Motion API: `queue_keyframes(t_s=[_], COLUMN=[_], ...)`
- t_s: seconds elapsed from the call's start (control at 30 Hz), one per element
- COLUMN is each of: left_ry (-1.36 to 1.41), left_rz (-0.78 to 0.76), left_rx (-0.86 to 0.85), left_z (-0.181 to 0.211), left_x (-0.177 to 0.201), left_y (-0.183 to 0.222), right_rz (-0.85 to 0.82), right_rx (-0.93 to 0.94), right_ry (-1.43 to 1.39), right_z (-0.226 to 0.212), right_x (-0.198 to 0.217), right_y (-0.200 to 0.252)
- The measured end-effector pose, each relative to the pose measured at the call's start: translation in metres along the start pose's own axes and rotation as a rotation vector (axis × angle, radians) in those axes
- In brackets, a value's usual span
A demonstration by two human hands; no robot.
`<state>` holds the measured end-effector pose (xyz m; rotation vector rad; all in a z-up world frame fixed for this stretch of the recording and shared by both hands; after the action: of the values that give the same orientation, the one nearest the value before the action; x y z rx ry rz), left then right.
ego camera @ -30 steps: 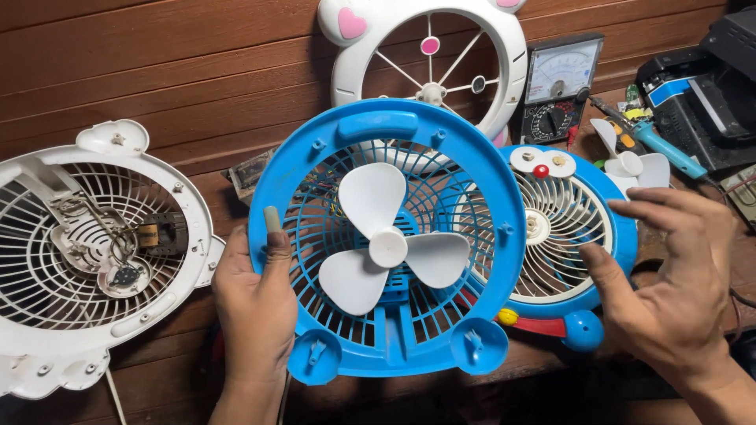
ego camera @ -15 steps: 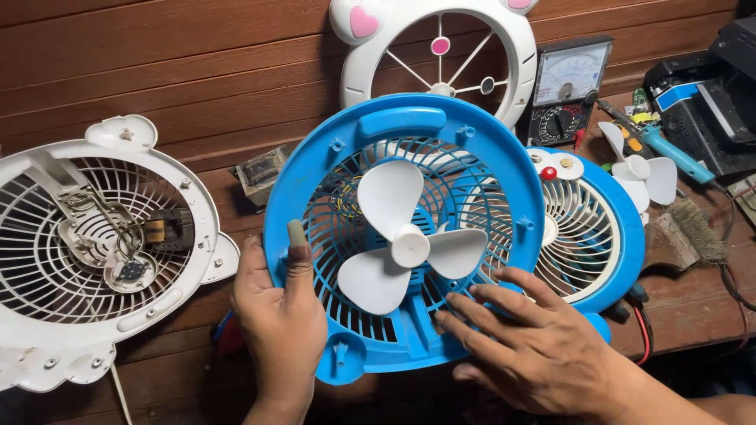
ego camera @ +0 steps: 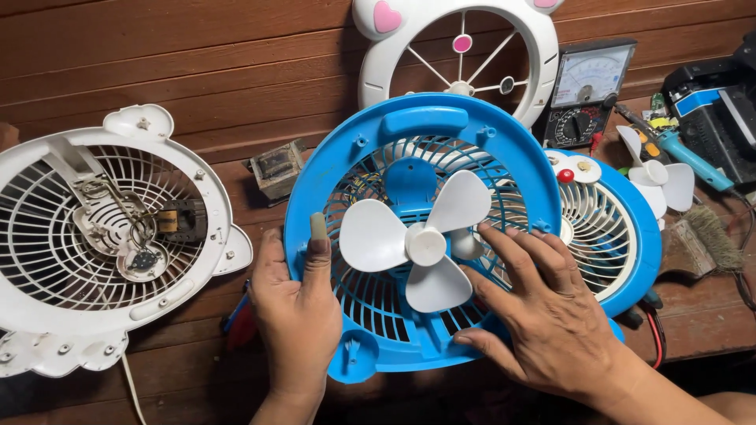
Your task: Cleaning and maintaining small portable fans using a cloth and a brush on a repair bench.
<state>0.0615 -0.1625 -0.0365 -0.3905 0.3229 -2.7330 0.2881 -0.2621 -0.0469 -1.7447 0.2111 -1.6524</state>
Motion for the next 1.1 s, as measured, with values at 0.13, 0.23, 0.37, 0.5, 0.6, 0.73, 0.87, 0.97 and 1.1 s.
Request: queue_keyframes(t_s=[0.13,0.23,0.37,0.5,0.6,0.73,0.87,0.97,1.1], left_ry=[-0.032,0.062,0.037,0.063,0.105,0.262,0.093,0.095,0.152], left_rz=[-0.005,-0.021,-0.010,0.028,0.091,0.206,0.291,0.293,0.282], left_rx=[-0.013,-0.040,-0.009,0.124,0.169,0.226,0.243,0.317,0.357], left_z=[-0.006,0.004,0.001,-0.006,-0.021,-0.039,-0.029,-0.037,-0.046], left_x=[0.000,-0.003,-0.003,-0.002,0.002,0.013,0.028,0.032,0.027], left_y=[0.002,0.003,-0.001,-0.009,-0.018,-0.037,-0.049,-0.053,-0.051], right_rz=[-0.078,-0.112,-0.094,0.124,0.274,0.403,0.303,0.111,-0.035], right_rx=[-0.099,-0.114,-0.103,-0.099,-0.129,-0.271,-0.207,-0.085,0.052], right_ry=[0.056,0.040,-0.059,-0.172,-0.244,-0.187,-0.264,-0.377,-0.371], right_z=[0.000,-0.003,-0.004,0.003,0.011,0.029,0.033,0.016,0.004], right_x=[-0.010,-0.017,-0.016,0.008,0.034,0.050,0.032,0.013,-0.014], right_y=[-0.001,-0.002,-0.008,-0.016,-0.011,-0.001,-0.005,-0.007,0.003])
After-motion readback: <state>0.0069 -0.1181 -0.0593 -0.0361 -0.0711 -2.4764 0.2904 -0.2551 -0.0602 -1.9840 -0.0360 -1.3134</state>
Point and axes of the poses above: each hand's wrist, its own y-axis away from the middle knuckle, its own x-axis out of the back of the hand, z = x × y, the point moved 5 cm from there along -y, towards the middle knuckle, and after that the axes turned 9 degrees about z, right-handed, at the moved point
